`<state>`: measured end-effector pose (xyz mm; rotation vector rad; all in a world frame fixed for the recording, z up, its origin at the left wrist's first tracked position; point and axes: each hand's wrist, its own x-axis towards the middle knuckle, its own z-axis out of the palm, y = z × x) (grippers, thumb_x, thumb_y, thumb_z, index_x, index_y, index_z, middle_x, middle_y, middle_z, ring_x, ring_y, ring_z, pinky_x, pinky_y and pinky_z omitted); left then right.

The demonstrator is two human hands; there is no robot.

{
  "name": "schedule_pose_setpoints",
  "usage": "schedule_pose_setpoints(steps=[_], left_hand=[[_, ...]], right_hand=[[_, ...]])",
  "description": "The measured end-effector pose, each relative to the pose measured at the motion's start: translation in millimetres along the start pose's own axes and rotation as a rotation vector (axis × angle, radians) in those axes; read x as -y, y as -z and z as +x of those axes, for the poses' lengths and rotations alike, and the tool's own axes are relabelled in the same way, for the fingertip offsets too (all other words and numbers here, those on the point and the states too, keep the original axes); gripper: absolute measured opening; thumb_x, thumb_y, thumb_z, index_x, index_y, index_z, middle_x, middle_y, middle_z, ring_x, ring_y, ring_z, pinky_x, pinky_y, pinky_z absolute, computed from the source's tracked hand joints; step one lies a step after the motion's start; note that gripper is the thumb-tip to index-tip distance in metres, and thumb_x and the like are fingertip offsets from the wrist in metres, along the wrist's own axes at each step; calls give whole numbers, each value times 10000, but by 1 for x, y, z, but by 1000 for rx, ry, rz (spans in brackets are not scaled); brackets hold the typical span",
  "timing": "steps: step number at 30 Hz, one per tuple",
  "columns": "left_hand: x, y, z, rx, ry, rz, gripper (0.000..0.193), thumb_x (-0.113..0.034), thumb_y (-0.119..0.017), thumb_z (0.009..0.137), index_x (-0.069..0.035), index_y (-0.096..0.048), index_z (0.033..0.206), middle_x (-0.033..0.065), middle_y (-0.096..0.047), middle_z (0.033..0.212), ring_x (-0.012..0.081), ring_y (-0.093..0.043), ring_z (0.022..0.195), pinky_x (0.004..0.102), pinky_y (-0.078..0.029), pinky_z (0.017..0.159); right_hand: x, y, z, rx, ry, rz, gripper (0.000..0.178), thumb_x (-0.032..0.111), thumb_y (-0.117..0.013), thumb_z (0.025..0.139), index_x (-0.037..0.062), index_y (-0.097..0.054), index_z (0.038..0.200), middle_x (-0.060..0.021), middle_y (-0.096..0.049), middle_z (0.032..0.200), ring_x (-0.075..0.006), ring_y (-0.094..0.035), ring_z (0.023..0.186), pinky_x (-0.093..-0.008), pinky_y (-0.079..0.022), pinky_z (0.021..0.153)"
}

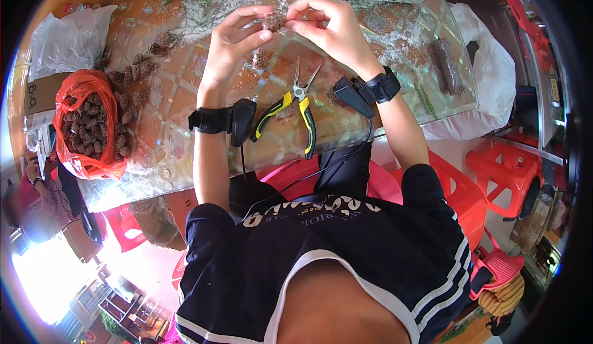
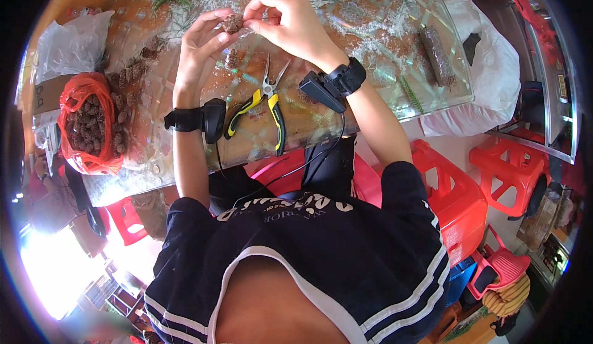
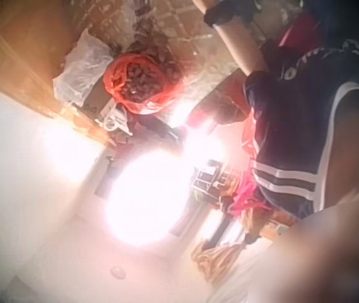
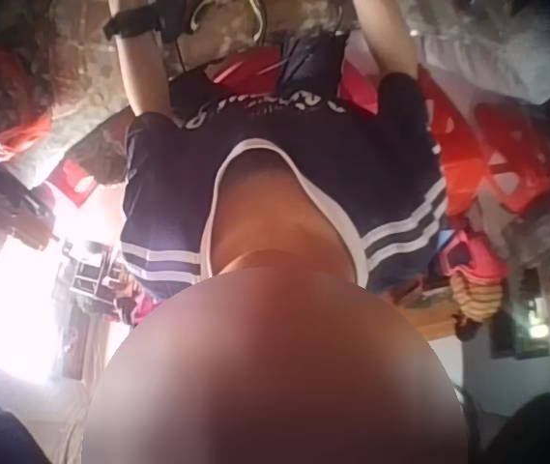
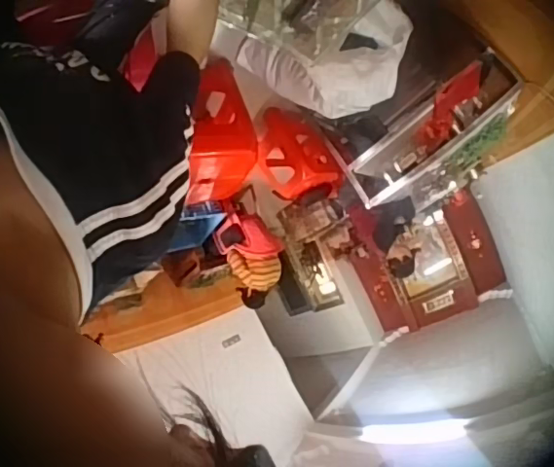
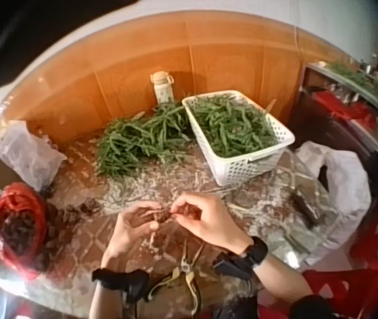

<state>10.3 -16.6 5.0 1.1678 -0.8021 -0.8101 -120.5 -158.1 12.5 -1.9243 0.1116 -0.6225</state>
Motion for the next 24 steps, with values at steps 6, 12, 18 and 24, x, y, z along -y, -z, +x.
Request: schedule_pose_setpoints(steps=[6,12,18,24], left_hand=[[5,7,2,59,-38,-195,160,-46,-526,850,0,-554,1000,135,-565,1061,173,-558,962,292,-495,794],[3,13,4,-42,-95,-284,162,-85,-494,877,4,-554,998,143,-564,1063,203,-568,970,270,-489,810],[4,18,6,-53,-124,-371,182,-93,-485,882,17,-548,1013,130,-582,1019,241,-576,978,236,-488,802],[6,18,5,-60,-135,-346,221,-85,-488,880,23,-537,1067,122,-588,994,255,-579,972,228,-493,793]], right_hand=[[1,1,0,8,-1,-24,103,77,-626,790,29,-594,874,32,-590,728,4,-503,626,-155,-376,528],[-9,2,3,-105,49,-66,99,81,-630,790,24,-616,869,25,-596,738,-4,-515,630,-160,-392,538],[-11,2,3,-146,34,-19,97,97,-610,807,26,-623,872,9,-593,708,-8,-472,574,-163,-349,482],[-8,3,2,-115,32,92,117,124,-563,840,36,-632,874,-10,-588,678,-19,-401,512,-172,-272,430]])
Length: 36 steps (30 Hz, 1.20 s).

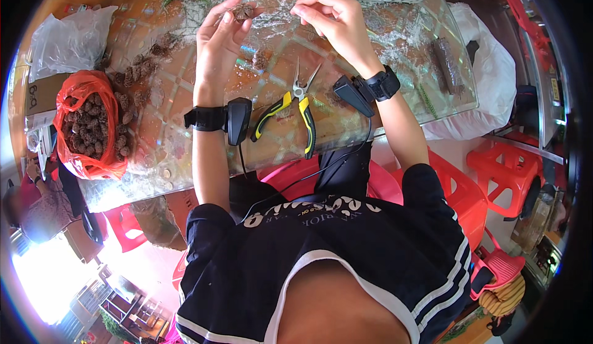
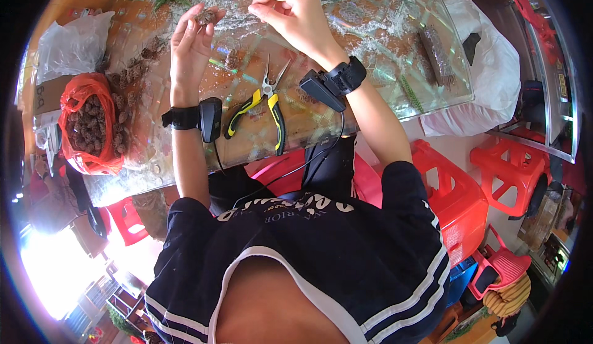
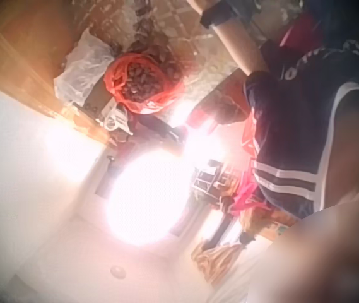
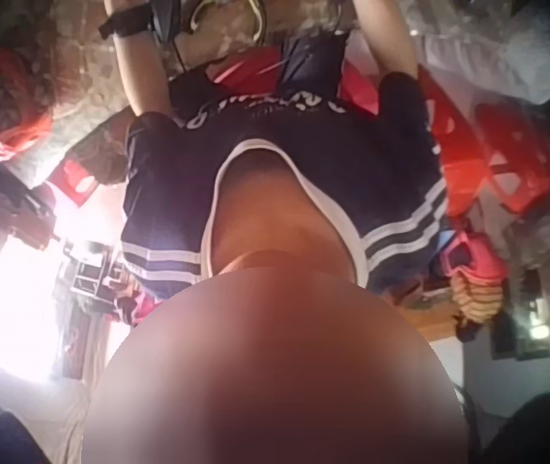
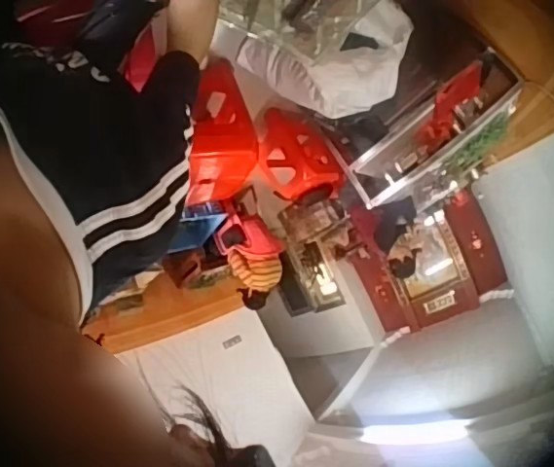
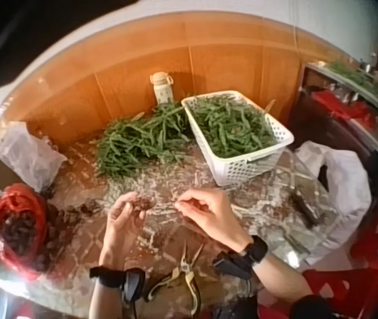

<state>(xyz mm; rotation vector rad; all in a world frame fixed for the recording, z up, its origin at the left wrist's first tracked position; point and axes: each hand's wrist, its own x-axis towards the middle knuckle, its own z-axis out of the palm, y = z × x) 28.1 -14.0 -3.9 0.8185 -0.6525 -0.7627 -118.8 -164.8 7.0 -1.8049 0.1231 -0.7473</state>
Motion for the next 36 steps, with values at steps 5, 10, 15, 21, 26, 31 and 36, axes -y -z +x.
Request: schedule_pose_setpoints(steps=[5,10,15,21,26,31,36], left_hand=[[0,0,-1,26,-8,-35,273,-61,-516,858,19,-523,1119,134,-583,1026,262,-576,976,236,-491,805],[1,1,-1,127,-53,-18,314,-41,-555,825,14,-520,1132,151,-573,1064,271,-571,987,251,-486,819],[3,0,-4,213,-28,122,349,-58,-561,825,-6,-501,1165,172,-534,1129,269,-536,1045,223,-484,807],[1,-5,-4,222,16,146,349,-113,-576,825,-28,-513,1157,177,-533,1126,282,-537,1042,223,-484,806],[1,-4,-5,241,13,67,336,-179,-584,826,-30,-531,1123,184,-528,1125,310,-532,1040,241,-496,806],[1,0,-5,298,53,-48,276,-191,-582,829,-22,-555,1045,192,-531,1098,332,-535,1024,274,-520,780],[3,6,-5,310,92,-107,238,-197,-585,828,-20,-561,986,188,-540,1060,321,-552,988,288,-533,751]], right_hand=[[2,0,-1,1,5,47,118,110,-548,842,33,-636,859,-10,-591,688,-25,-416,520,-168,-289,440],[3,0,-1,-18,34,95,119,95,-544,837,23,-638,839,-14,-606,722,-31,-433,538,-171,-311,454],[8,0,-2,23,4,104,125,99,-546,833,17,-640,839,-19,-619,750,-36,-457,562,-175,-329,468],[9,-3,-3,32,11,95,131,105,-548,831,16,-643,836,-21,-620,750,-42,-473,582,-180,-337,476],[10,-4,-2,-8,13,103,115,125,-620,794,16,-658,800,-3,-594,633,-40,-523,570,-187,-387,500],[17,-4,-4,21,14,62,113,136,-622,794,31,-662,806,5,-585,619,-34,-481,534,-189,-351,474],[16,-3,-4,72,56,-19,111,111,-585,805,19,-649,811,-7,-563,635,-55,-486,561,-204,-346,487]])
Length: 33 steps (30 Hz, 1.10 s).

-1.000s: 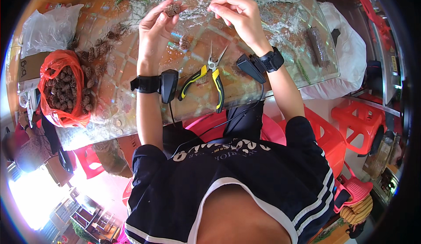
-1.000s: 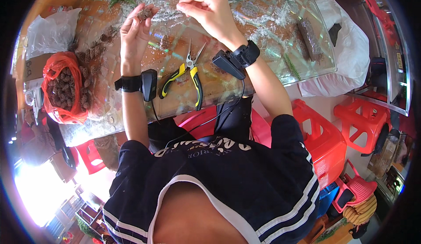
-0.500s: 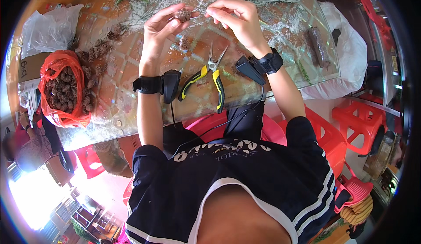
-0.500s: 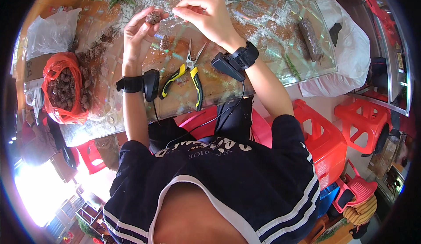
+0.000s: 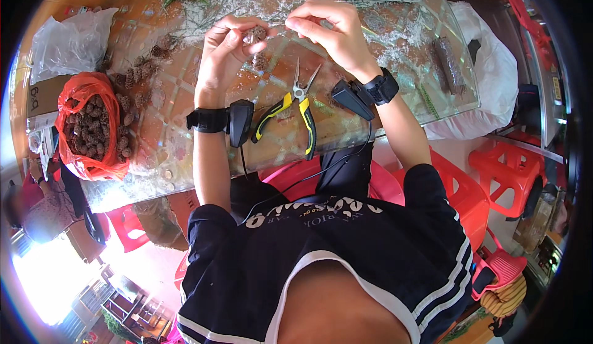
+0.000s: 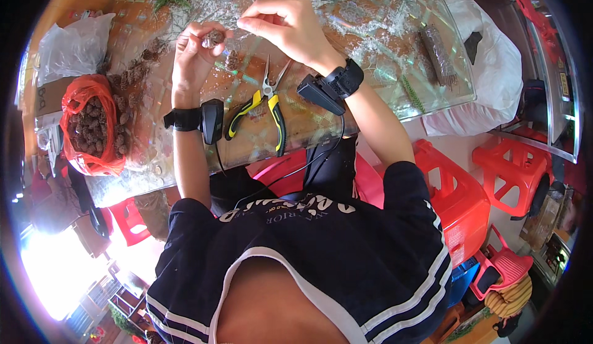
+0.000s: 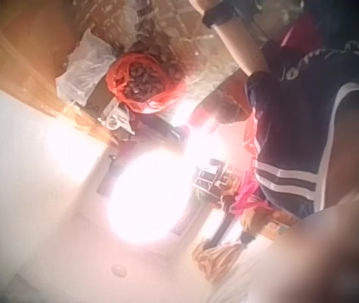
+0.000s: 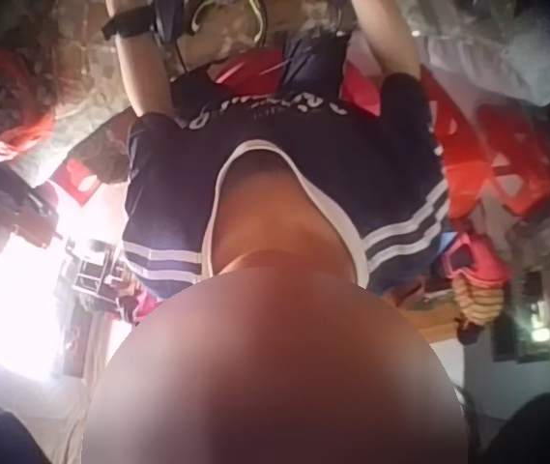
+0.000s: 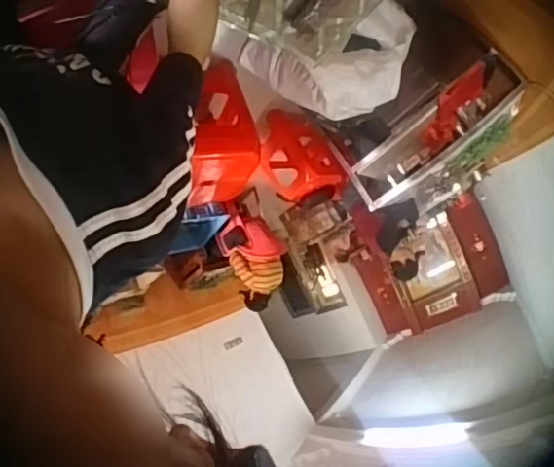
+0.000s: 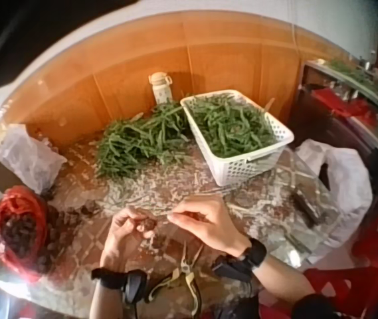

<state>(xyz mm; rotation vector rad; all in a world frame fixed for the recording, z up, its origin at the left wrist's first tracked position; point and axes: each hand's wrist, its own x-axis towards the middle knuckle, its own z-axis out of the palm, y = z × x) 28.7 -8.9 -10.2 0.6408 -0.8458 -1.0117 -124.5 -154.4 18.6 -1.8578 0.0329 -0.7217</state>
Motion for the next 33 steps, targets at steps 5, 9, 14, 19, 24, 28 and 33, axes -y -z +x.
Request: schedule_pose_setpoints(steps=[5,9,14,19,24,28,33], left_hand=[[-1,2,0,21,115,141,182,-181,-576,835,-16,-551,907,181,-545,1036,291,-569,936,285,-539,711],[-5,-10,2,-57,204,206,171,-172,-549,850,-4,-539,882,175,-550,1028,273,-573,921,276,-532,708],[-3,-14,3,-152,173,146,175,-152,-505,874,19,-539,893,159,-567,1017,281,-588,915,281,-525,746],[-1,-13,4,-152,154,93,173,-141,-492,881,23,-538,908,157,-570,1025,286,-594,921,291,-526,761],[0,-12,4,-135,142,26,172,-138,-482,885,23,-535,914,156,-569,1027,283,-596,915,291,-526,766],[1,-12,5,-134,119,-83,167,-134,-481,885,22,-534,911,152,-570,1022,283,-599,905,289,-532,752],[4,-13,3,-106,192,-41,175,-154,-495,879,18,-530,891,149,-583,971,280,-605,884,284,-538,720]], right_hand=[[-5,2,0,7,9,-11,110,110,-593,801,13,-644,808,-12,-567,650,-53,-485,568,-207,-352,495],[-7,6,2,26,42,-88,111,106,-590,803,6,-636,810,-8,-573,675,-55,-492,581,-206,-362,504],[-5,6,0,21,-91,99,106,96,-591,804,3,-623,844,-3,-579,705,-46,-478,589,-189,-368,521],[-5,0,1,33,-169,372,105,106,-608,805,30,-628,876,23,-585,693,-20,-481,602,-168,-352,502],[-13,-1,3,9,-165,343,107,115,-617,806,60,-647,893,37,-597,684,-12,-497,599,-157,-349,488],[-12,-1,4,38,-144,295,119,120,-621,803,70,-658,904,35,-611,689,-28,-511,578,-157,-353,482],[-4,-5,3,46,-166,332,99,30,-617,773,15,-658,862,-24,-617,784,-42,-479,588,-168,-351,499]])
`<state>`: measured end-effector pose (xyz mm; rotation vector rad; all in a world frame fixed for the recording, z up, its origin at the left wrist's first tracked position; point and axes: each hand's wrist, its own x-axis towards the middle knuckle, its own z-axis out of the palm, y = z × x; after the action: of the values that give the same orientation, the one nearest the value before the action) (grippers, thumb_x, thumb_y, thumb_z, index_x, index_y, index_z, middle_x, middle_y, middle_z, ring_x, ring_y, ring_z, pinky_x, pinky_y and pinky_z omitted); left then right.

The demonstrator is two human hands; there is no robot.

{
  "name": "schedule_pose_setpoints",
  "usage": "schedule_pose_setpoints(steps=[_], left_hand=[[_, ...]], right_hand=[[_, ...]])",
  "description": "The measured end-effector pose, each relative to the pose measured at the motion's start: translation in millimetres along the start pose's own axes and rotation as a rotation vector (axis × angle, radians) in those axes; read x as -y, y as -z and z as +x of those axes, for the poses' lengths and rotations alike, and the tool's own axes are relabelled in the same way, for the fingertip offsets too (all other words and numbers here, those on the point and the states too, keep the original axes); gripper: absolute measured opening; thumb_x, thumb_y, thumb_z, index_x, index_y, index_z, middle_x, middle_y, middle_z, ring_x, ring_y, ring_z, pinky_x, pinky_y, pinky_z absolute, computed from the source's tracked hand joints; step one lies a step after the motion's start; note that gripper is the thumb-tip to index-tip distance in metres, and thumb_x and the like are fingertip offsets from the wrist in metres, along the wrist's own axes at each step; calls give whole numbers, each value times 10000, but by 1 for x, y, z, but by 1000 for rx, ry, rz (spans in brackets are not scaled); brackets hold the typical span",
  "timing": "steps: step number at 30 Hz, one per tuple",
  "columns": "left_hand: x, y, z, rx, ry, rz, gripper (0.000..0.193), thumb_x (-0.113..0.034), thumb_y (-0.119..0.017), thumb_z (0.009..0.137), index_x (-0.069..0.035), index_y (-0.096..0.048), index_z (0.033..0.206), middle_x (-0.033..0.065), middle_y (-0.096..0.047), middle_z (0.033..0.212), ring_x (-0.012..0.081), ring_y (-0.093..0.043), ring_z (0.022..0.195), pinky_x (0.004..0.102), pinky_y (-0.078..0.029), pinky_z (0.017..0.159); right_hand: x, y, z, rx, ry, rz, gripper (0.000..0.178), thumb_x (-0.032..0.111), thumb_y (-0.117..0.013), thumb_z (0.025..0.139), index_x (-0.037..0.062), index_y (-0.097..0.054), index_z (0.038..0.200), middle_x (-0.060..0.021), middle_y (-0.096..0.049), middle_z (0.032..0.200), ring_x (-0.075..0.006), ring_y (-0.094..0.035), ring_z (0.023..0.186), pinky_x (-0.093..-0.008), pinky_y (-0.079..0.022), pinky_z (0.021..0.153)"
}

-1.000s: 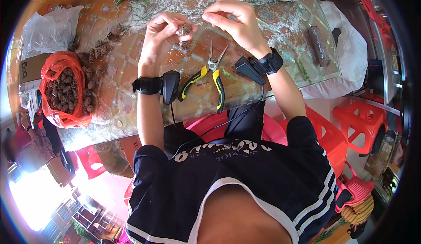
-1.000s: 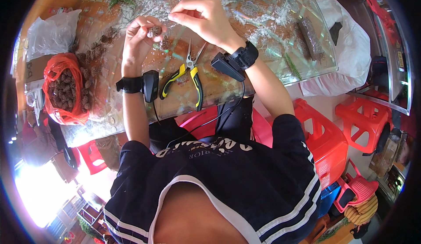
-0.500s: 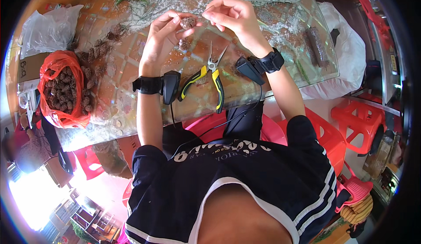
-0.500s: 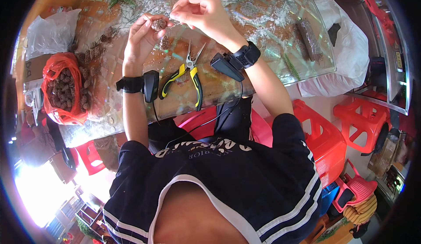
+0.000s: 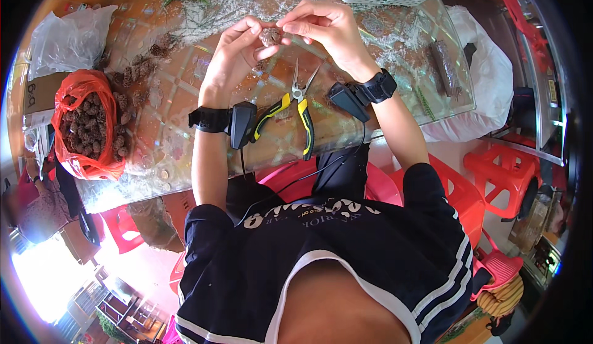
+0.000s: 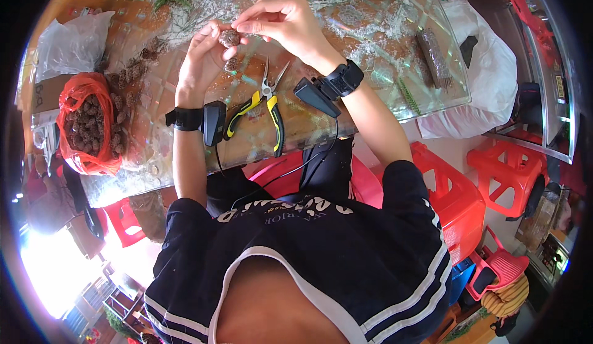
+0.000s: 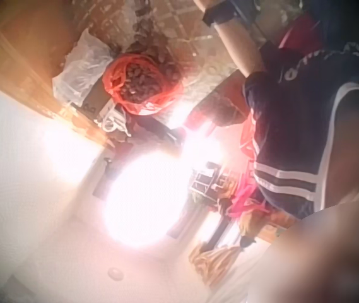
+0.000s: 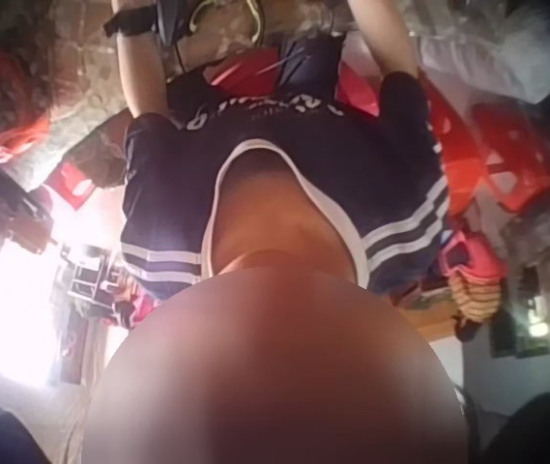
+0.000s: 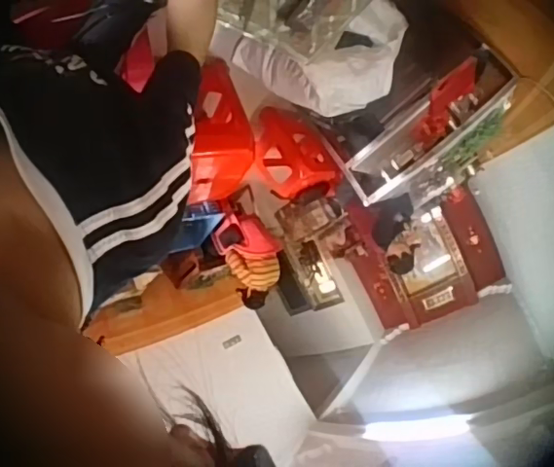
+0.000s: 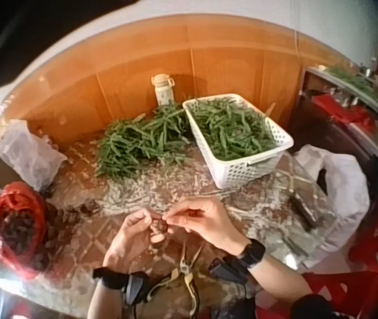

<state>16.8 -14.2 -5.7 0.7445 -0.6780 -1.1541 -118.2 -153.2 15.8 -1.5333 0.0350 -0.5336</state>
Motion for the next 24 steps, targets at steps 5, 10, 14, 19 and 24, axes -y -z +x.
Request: schedule_pose_setpoints(steps=[5,10,14,19,24], left_hand=[[-5,-2,-1,112,171,33,182,-168,-501,877,11,-531,888,148,-590,913,278,-609,861,287,-541,705],[-4,4,-1,180,233,-15,214,-167,-506,873,28,-536,955,151,-583,918,284,-607,861,278,-536,714],[2,-3,0,-13,143,-9,301,-201,-525,859,31,-506,1050,180,-561,974,262,-587,867,220,-519,675],[1,0,-3,82,137,-92,366,-155,-557,833,71,-472,1108,195,-548,1015,291,-576,907,228,-524,736],[5,4,-2,133,100,-277,325,-65,-501,852,122,-454,1115,200,-561,1028,293,-592,926,249,-517,792]], right_hand=[[-3,10,3,114,180,-95,113,87,-647,766,34,-667,864,-20,-626,778,-74,-592,673,-181,-424,569],[-4,10,4,145,225,-163,115,76,-649,761,18,-663,859,-41,-630,812,-95,-606,745,-208,-458,631],[-9,10,5,68,162,-83,122,66,-641,767,9,-655,874,-57,-635,859,-113,-611,756,-225,-473,670],[1,4,3,99,-13,120,124,-26,-604,763,0,-632,881,-100,-614,963,-143,-590,831,-239,-488,727],[-1,1,1,95,-6,160,214,-38,-594,768,9,-560,974,-133,-611,949,-164,-593,837,-255,-508,711]])
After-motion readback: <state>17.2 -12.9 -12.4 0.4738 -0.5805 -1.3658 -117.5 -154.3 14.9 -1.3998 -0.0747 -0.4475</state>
